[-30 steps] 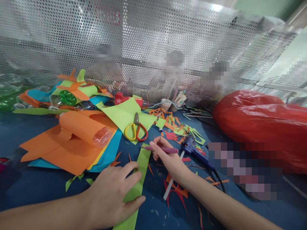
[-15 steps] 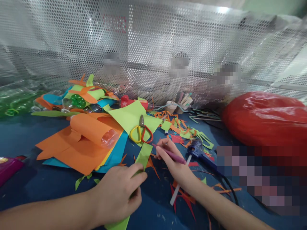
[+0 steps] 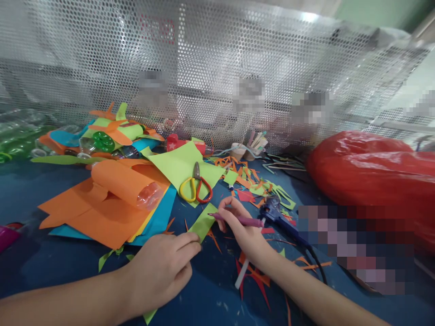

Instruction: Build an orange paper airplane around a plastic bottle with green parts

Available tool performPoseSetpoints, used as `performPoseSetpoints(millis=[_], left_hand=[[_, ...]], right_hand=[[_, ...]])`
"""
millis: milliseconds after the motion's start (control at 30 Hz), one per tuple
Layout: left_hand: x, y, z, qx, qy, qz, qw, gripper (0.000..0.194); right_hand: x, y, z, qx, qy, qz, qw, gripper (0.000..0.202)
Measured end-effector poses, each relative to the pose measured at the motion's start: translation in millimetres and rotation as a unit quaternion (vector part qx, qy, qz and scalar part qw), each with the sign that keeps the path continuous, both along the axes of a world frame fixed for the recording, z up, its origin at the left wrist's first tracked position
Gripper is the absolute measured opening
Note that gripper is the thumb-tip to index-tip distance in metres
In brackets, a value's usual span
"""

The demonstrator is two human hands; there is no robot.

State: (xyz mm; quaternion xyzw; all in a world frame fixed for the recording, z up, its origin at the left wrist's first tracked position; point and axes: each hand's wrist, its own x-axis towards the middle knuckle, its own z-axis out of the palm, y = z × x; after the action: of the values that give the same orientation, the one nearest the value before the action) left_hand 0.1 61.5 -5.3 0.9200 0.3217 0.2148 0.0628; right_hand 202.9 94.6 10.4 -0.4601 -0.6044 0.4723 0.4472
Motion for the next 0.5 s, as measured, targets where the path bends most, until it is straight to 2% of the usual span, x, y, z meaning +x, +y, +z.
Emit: performPoseSetpoints(millis=[133,267,500], left_hand=[[2.5,-2.2,0.3,0.018,0.004,0.041,0.999,0.027],[2.8,-3.7,2.9,-0.018,0.062,0.093,0.994,0.027],[2.7,-3.2,7.2,-0.062,0.079,0.087,0.991,0.026]], right_hand=[[-1.6,1.5,-2.2,-0.001,-0.018,-0.011,1.0,0.019],[-3.3,1.8,-1.8,0.006,-0.036,-0.016,0.999,0.023],[-3.7,0.5,-1.6,0.008,-0.033,-0.014,0.999,0.024]])
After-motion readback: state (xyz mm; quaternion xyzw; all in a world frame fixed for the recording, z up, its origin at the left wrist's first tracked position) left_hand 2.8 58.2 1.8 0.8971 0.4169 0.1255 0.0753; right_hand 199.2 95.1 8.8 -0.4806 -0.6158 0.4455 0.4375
